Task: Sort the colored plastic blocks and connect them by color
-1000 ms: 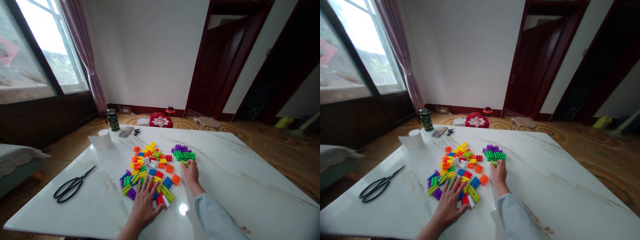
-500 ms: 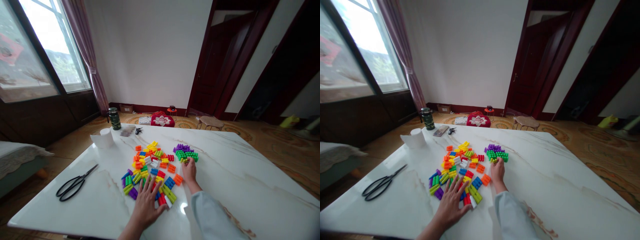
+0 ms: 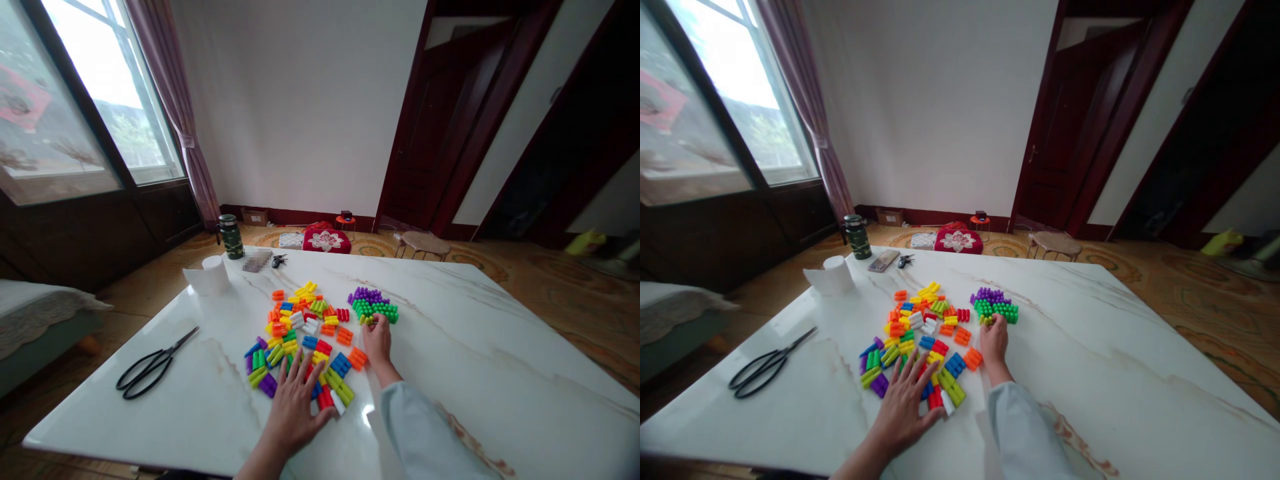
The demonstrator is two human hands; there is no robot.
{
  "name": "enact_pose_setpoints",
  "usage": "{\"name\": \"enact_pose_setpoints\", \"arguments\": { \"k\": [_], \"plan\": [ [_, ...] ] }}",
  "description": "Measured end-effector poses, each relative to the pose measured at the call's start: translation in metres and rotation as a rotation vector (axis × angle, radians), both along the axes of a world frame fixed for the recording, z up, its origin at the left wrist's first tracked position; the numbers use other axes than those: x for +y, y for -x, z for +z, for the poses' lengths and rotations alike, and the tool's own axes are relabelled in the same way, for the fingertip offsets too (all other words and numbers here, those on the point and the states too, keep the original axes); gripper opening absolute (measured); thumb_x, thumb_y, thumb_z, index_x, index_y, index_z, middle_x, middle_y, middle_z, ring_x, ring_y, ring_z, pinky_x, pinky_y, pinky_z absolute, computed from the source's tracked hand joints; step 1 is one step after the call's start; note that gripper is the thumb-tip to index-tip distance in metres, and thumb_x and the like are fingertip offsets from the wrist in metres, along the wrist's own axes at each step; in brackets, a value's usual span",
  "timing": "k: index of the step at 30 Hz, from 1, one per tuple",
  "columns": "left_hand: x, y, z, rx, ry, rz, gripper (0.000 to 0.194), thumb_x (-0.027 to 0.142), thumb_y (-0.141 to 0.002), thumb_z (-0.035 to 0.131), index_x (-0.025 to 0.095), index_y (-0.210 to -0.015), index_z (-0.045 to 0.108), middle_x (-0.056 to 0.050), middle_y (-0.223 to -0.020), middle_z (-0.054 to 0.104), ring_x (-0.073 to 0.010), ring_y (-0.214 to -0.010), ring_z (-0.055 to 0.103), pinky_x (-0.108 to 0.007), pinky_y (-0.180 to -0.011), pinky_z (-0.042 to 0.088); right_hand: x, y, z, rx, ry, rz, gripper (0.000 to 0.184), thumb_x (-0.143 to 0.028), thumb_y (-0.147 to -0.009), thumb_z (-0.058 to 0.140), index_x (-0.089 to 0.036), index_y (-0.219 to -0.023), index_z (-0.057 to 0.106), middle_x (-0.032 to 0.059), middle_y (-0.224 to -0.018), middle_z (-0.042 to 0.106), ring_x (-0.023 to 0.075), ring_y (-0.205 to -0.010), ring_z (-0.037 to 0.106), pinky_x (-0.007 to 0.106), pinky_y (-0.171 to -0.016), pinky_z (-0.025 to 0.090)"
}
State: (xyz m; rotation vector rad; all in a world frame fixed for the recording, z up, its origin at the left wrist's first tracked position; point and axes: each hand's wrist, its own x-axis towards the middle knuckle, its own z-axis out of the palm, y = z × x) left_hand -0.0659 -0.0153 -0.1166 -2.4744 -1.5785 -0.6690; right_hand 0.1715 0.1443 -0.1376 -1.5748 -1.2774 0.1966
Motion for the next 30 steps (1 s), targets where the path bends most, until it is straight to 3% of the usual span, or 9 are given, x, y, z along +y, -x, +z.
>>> {"name": "enact_pose_setpoints", "arguments": {
  "k": [7,12,17,20,30],
  "plan": [
    [-0.001,-0.002,0.003,-0.025,0.049,0.003,0.082,0.069,-0.081,0.053,0.03,-0.15,0.034,-0.012,-0.153,0.038,-0.0403,-0.138,0.034,-0.062,-0.112,0.021,-0.009,-0.001,0.009,0.082,-0.007,-0.029,0.031,-0.034,-0.071,0.054,-0.02,-0.097,0.048,0.0091,-0.096,0.059,0.018,-0.07,0.057,0.036,-0.074,0.05],
    [-0.002,-0.004,0.007,-0.044,0.08,0.0,0.08,0.069,-0.081,0.053,0.029,-0.148,0.037,-0.011,-0.153,0.038,-0.0398,-0.142,0.028,-0.062,-0.113,0.019,-0.053,0.003,0.02,0.122,-0.002,-0.032,0.031,-0.04,-0.077,0.051,-0.018,-0.098,0.051,0.0118,-0.101,0.06,0.0183,-0.071,0.058,0.034,-0.072,0.05],
    [-0.003,-0.004,0.009,-0.034,0.098,0.011,0.077,0.068,-0.084,0.05,0.029,-0.149,0.035,-0.012,-0.154,0.037,-0.0397,-0.143,0.025,-0.063,-0.113,0.019,-0.122,0.019,0.035,-0.036,0.106,0.335,0.018,-0.036,-0.084,0.051,-0.021,-0.083,0.061,0.004,-0.085,0.065,0.0154,-0.065,0.057,0.028,-0.068,0.048],
    [-0.004,-0.004,0.009,-0.022,0.092,0.015,0.074,0.065,-0.086,0.048,0.028,-0.149,0.037,-0.013,-0.153,0.036,-0.0398,-0.144,0.024,-0.063,-0.113,0.02,-0.144,0.028,0.041,-0.177,0.225,0.437,0.012,-0.03,-0.08,0.058,-0.022,-0.086,0.065,0.0021,-0.088,0.067,0.0137,-0.06,0.056,0.027,-0.064,0.047],
    [-0.004,-0.005,0.009,-0.03,0.07,0.028,0.072,0.06,-0.085,0.054,0.029,-0.147,0.039,-0.012,-0.153,0.037,-0.0381,-0.144,0.025,-0.061,-0.113,0.022,-0.142,0.033,0.067,-0.444,0.572,0.435,0.017,-0.02,-0.076,0.062,-0.023,-0.093,0.065,0.0023,-0.093,0.069,0.0177,-0.084,0.065,0.025,-0.07,0.044]
  ]
}}
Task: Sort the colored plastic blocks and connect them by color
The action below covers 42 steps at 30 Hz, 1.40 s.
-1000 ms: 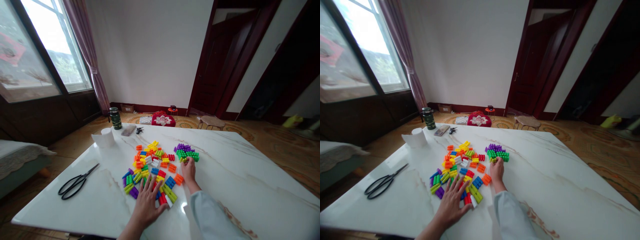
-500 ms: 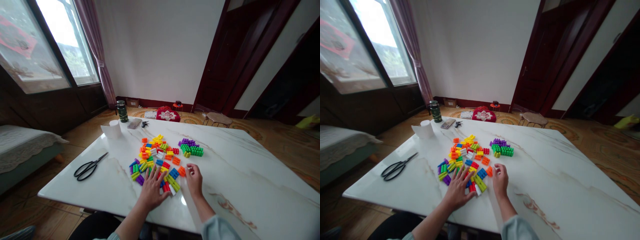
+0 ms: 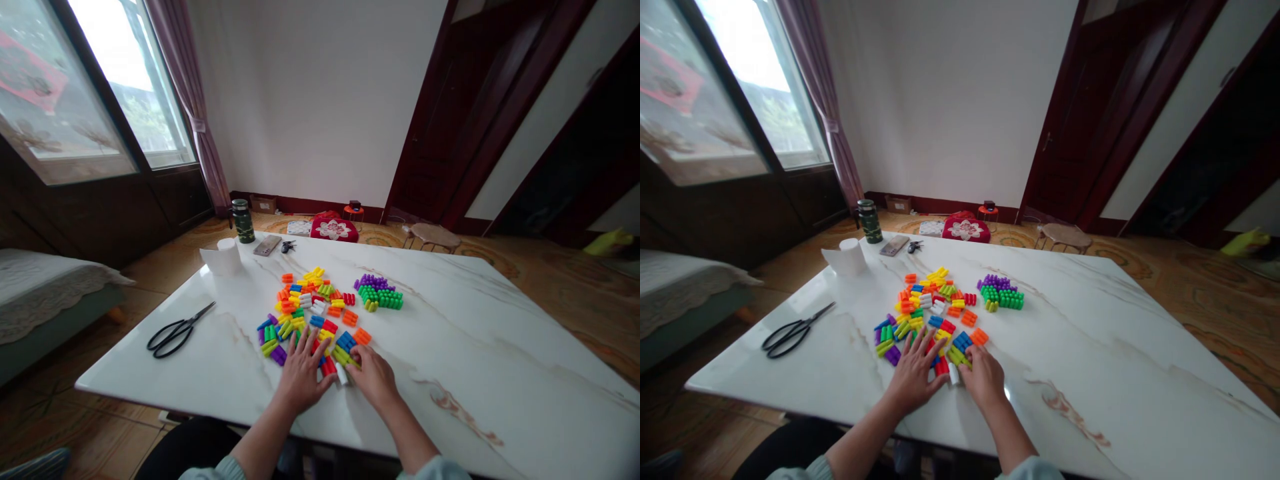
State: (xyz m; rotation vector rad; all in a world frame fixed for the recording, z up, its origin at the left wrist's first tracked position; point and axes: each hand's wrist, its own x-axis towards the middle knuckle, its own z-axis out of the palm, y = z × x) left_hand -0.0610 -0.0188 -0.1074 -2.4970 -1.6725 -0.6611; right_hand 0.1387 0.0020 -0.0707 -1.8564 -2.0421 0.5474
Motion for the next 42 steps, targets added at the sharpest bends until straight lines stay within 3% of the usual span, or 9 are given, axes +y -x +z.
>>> {"name": "enact_pose_setpoints", "arguments": {
  "k": [6,11,19,21,24,27,33,37,42],
  "plan": [
    [0.0,0.0,0.0,-0.029,0.016,-0.005,0.074,0.058,-0.083,0.058,0.028,-0.148,0.038,-0.012,-0.155,0.035,-0.0384,-0.143,0.026,-0.061,-0.114,0.019,-0.011,-0.008,-0.017,0.023,-0.099,-0.106,0.006,-0.022,-0.072,0.059,-0.024,-0.077,0.059,0.0024,-0.087,0.067,0.0201,-0.082,0.064,0.027,-0.067,0.044],
    [0.0,0.0,0.0,-0.054,0.012,-0.011,0.075,0.057,-0.082,0.059,0.024,-0.146,0.041,-0.014,-0.155,0.034,-0.0377,-0.143,0.026,-0.061,-0.115,0.018,-0.025,-0.012,-0.033,0.351,-0.209,-0.223,0.016,-0.037,-0.076,0.055,-0.024,-0.083,0.06,0.0041,-0.084,0.068,0.023,-0.076,0.063,0.032,-0.068,0.046],
    [-0.01,-0.005,0.022,-0.298,-0.053,-0.071,0.053,0.042,-0.093,0.05,0.023,-0.141,0.045,-0.013,-0.155,0.034,-0.0307,-0.144,0.027,-0.054,-0.116,0.023,-0.041,-0.002,-0.009,0.918,-0.061,-0.275,0.042,-0.056,-0.074,0.063,-0.016,-0.088,0.064,0.0034,-0.075,0.064,0.0177,-0.067,0.054,0.028,-0.063,0.045],
    [-0.013,-0.019,0.032,-0.497,0.0,-0.034,0.047,0.039,-0.095,0.046,0.02,-0.138,0.049,-0.014,-0.144,0.047,-0.0271,-0.133,0.044,-0.047,-0.11,0.037,-0.047,0.005,0.002,0.962,-0.017,-0.212,0.043,-0.056,-0.072,0.067,-0.016,-0.086,0.065,0.0032,-0.074,0.064,0.0161,-0.065,0.052,0.027,-0.061,0.043],
    [-0.016,-0.044,0.045,-0.851,0.182,0.092,0.043,0.044,-0.094,0.047,0.017,-0.125,0.058,-0.01,-0.105,0.069,-0.0195,-0.088,0.065,-0.034,-0.083,0.052,-0.056,0.015,0.017,1.011,0.061,-0.11,0.042,-0.056,-0.07,0.071,-0.016,-0.081,0.065,0.0018,-0.07,0.061,0.0141,-0.061,0.048,0.025,-0.058,0.04],
    [-0.022,-0.06,0.047,-1.03,0.278,0.174,0.038,0.048,-0.09,0.049,0.015,-0.095,0.068,-0.004,-0.076,0.066,-0.0159,-0.066,0.059,-0.027,-0.065,0.048,-0.063,0.018,0.024,1.037,0.132,-0.06,0.04,-0.055,-0.071,0.07,-0.017,-0.076,0.063,-0.0001,-0.065,0.058,0.0131,-0.06,0.046,0.024,-0.056,0.036],
    [-0.04,-0.056,0.022,-1.053,0.366,0.181,0.037,0.05,-0.085,0.05,0.017,-0.071,0.059,0.001,-0.06,0.056,-0.0132,-0.058,0.051,-0.023,-0.057,0.04,-0.078,0.001,0.009,1.052,0.427,-0.084,0.029,-0.043,-0.065,0.072,-0.017,-0.063,0.059,-0.0017,-0.056,0.055,0.0088,-0.052,0.038,0.023,-0.051,0.026],
    [-0.014,-0.032,0.029,-0.942,0.296,0.282,0.045,0.057,-0.084,0.046,0.017,-0.066,0.057,0.001,-0.057,0.054,-0.0139,-0.055,0.051,-0.024,-0.053,0.039,-0.076,-0.017,-0.003,1.088,0.487,-0.202,0.029,-0.044,-0.064,0.072,-0.017,-0.069,0.062,-0.0025,-0.056,0.056,0.0062,-0.046,0.033,0.021,-0.047,0.017],
    [0.052,-0.008,0.066,-0.861,0.27,0.229,0.04,0.05,-0.088,0.045,0.016,-0.09,0.066,-0.002,-0.066,0.06,-0.0159,-0.06,0.058,-0.027,-0.059,0.046,-0.04,-0.02,0.013,1.073,0.147,-0.257,0.037,-0.05,-0.062,0.073,-0.015,-0.075,0.067,-0.0011,-0.058,0.057,0.0093,-0.049,0.041,0.022,-0.045,0.029]
  ]
}}
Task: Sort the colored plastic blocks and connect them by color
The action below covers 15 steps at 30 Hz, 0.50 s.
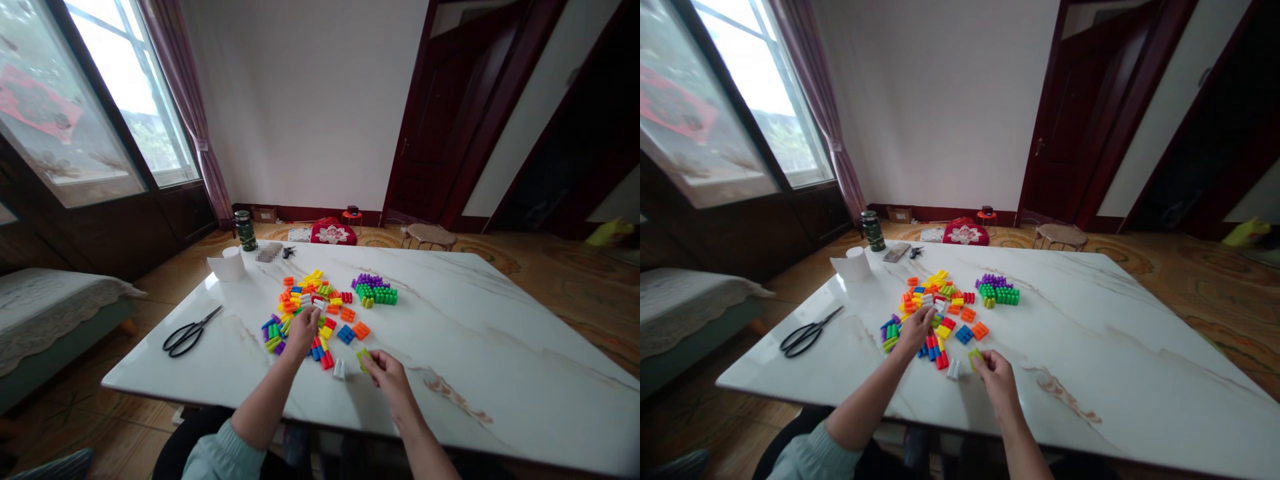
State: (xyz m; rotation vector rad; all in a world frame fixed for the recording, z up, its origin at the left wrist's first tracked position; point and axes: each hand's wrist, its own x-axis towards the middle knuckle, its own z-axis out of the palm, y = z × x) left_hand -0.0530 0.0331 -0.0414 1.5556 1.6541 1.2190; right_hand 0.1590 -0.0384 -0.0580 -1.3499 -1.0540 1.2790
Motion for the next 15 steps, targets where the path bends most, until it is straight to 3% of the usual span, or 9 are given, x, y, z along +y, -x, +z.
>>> {"name": "enact_pose_setpoints", "arguments": {
  "k": [3,6,11,15],
  "plan": [
    [0.009,0.004,0.004,0.047,-0.064,-0.021,0.042,0.043,-0.088,0.051,0.016,-0.119,0.06,-0.01,-0.101,0.066,-0.0203,-0.085,0.065,-0.035,-0.079,0.052,0.021,0.01,0.012,-0.041,-0.143,-0.019,0.041,-0.043,-0.063,0.072,-0.015,-0.093,0.069,0.0068,-0.085,0.069,0.0157,-0.066,0.058,0.026,-0.056,0.046],
    [-0.019,0.01,-0.014,0.23,-0.209,-0.087,0.045,0.04,-0.089,0.052,0.018,-0.128,0.056,-0.015,-0.13,0.056,-0.0267,-0.12,0.054,-0.044,-0.102,0.043,0.025,0.021,0.004,-0.139,-0.248,-0.09,0.044,-0.038,-0.063,0.07,-0.018,-0.102,0.067,0.011,-0.108,0.068,0.019,-0.076,0.064,0.031,-0.063,0.054],
    [-0.067,0.022,-0.053,0.728,-0.302,-0.342,0.069,0.058,-0.087,0.054,0.03,-0.148,0.037,-0.012,-0.155,0.032,-0.0355,-0.141,0.032,-0.059,-0.113,0.026,0.017,0.034,-0.026,-0.331,-0.358,-0.067,0.026,-0.033,-0.07,0.061,-0.02,-0.092,0.069,0.0097,-0.101,0.069,0.018,-0.067,0.062,0.032,-0.061,0.055],
    [-0.067,0.024,-0.063,0.847,-0.283,-0.356,0.073,0.062,-0.086,0.053,0.031,-0.149,0.034,-0.01,-0.158,0.029,-0.0371,-0.142,0.031,-0.062,-0.112,0.025,0.053,0.053,-0.014,-0.454,-0.486,0.003,0.022,-0.027,-0.078,0.054,-0.02,-0.094,0.068,0.0087,-0.101,0.068,0.0192,-0.076,0.064,0.033,-0.073,0.055]
  ]
}}
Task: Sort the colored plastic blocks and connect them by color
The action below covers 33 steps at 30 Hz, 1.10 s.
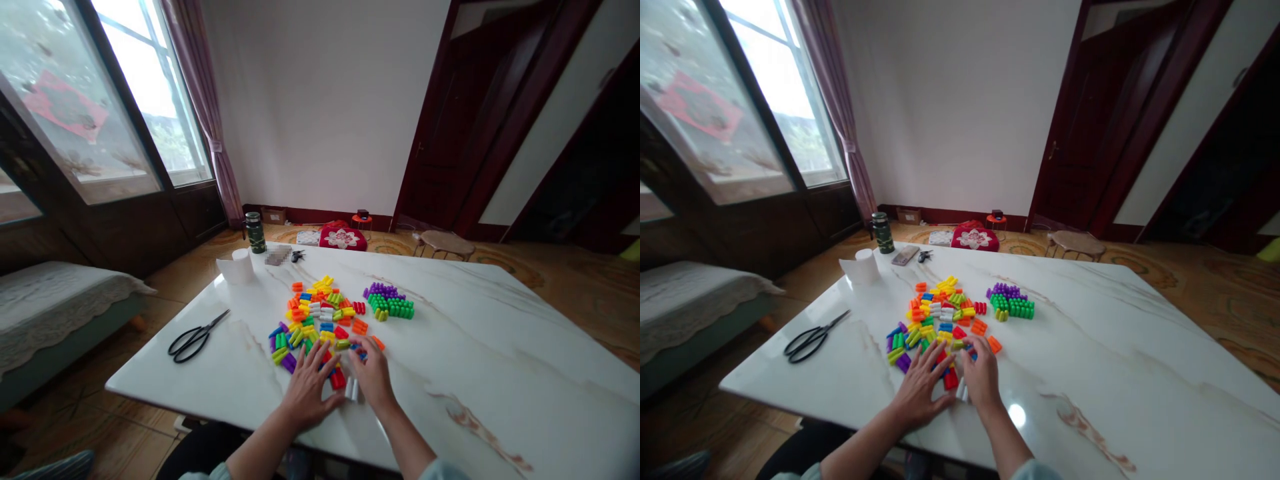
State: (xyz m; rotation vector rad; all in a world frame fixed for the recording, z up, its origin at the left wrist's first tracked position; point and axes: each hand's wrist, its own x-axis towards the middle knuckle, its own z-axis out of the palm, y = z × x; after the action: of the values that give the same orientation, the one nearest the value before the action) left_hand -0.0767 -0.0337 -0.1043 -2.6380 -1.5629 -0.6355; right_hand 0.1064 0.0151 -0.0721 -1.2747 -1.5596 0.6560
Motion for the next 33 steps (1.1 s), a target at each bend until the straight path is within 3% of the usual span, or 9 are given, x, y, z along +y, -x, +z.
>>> {"name": "enact_pose_setpoints", "arguments": {
  "k": [4,9,13,17,21,24,27,31,33],
  "plan": [
    [0.004,-0.002,0.0,0.008,-0.032,0.014,0.071,0.062,-0.087,0.051,0.03,-0.148,0.036,-0.008,-0.158,0.029,-0.0355,-0.141,0.033,-0.06,-0.113,0.025,0.073,0.028,0.028,-0.407,0.047,-0.011,0.022,-0.015,-0.081,0.05,-0.019,-0.095,0.066,0.0069,-0.105,0.067,0.0165,-0.084,0.064,0.029,-0.084,0.051],
    [0.0,-0.004,0.002,-0.004,-0.024,0.041,0.069,0.061,-0.086,0.051,0.032,-0.147,0.038,-0.005,-0.157,0.031,-0.0347,-0.14,0.035,-0.059,-0.113,0.027,0.145,0.058,0.036,-0.542,0.177,-0.139,0.022,-0.028,-0.083,0.061,-0.015,-0.099,0.066,0.0156,-0.104,0.067,0.0243,-0.097,0.064,0.033,-0.082,0.048],
    [0.002,-0.003,0.004,-0.001,-0.014,0.027,0.074,0.064,-0.084,0.051,0.031,-0.148,0.037,-0.005,-0.157,0.031,-0.036,-0.14,0.034,-0.059,-0.112,0.03,0.168,0.075,0.027,-0.586,0.252,-0.165,0.031,-0.036,-0.074,0.072,-0.013,-0.095,0.066,0.0192,-0.099,0.068,0.0294,-0.098,0.065,0.034,-0.078,0.048],
    [0.004,-0.002,0.006,-0.003,0.015,0.014,0.075,0.063,-0.084,0.052,0.03,-0.149,0.036,-0.008,-0.156,0.032,-0.0381,-0.141,0.033,-0.062,-0.111,0.029,0.18,0.083,0.02,-0.57,0.272,-0.177,0.028,-0.023,-0.064,0.076,-0.016,-0.089,0.067,0.0163,-0.097,0.07,0.0303,-0.098,0.066,0.034,-0.076,0.048],
    [0.003,-0.003,0.004,-0.008,0.021,0.009,0.073,0.059,-0.085,0.053,0.03,-0.149,0.035,-0.007,-0.157,0.03,-0.0367,-0.142,0.031,-0.061,-0.113,0.025,0.186,0.08,0.02,-0.494,0.219,-0.189,0.015,-0.018,-0.067,0.07,-0.017,-0.081,0.066,0.0127,-0.086,0.07,0.0263,-0.086,0.067,0.032,-0.072,0.047],
    [0.002,-0.003,-0.001,0.004,-0.022,0.02,0.071,0.056,-0.086,0.054,0.03,-0.149,0.035,-0.006,-0.158,0.028,-0.0357,-0.142,0.032,-0.059,-0.114,0.025,0.176,0.062,0.023,-0.391,0.066,-0.165,0.013,-0.025,-0.077,0.062,-0.02,-0.088,0.066,0.0077,-0.093,0.07,0.019,-0.085,0.065,0.028,-0.076,0.047],
    [0.003,-0.002,-0.007,0.026,-0.082,0.027,0.073,0.056,-0.086,0.055,0.03,-0.15,0.032,-0.007,-0.159,0.027,-0.0361,-0.141,0.032,-0.059,-0.113,0.026,0.156,0.023,0.017,-0.288,-0.066,-0.189,0.024,-0.031,-0.086,0.049,-0.019,-0.1,0.064,0.0075,-0.104,0.068,0.0167,-0.088,0.063,0.028,-0.081,0.048],
    [0.004,-0.002,-0.011,0.033,-0.137,0.019,0.074,0.052,-0.085,0.058,0.029,-0.15,0.032,-0.008,-0.158,0.028,-0.0355,-0.14,0.033,-0.057,-0.114,0.025,0.125,-0.06,-0.013,-0.007,-0.238,-0.385,0.034,-0.037,-0.086,0.044,-0.017,-0.106,0.062,0.0112,-0.105,0.067,0.0215,-0.092,0.061,0.035,-0.082,0.048],
    [0.004,-0.002,-0.01,0.038,-0.145,0.015,0.073,0.051,-0.085,0.058,0.028,-0.15,0.033,-0.008,-0.158,0.029,-0.0354,-0.14,0.034,-0.057,-0.114,0.025,0.114,-0.101,-0.032,-0.008,-0.212,-0.471,0.035,-0.037,-0.083,0.044,-0.016,-0.104,0.064,0.0123,-0.102,0.067,0.0222,-0.087,0.061,0.037,-0.079,0.048]
  ]
}}
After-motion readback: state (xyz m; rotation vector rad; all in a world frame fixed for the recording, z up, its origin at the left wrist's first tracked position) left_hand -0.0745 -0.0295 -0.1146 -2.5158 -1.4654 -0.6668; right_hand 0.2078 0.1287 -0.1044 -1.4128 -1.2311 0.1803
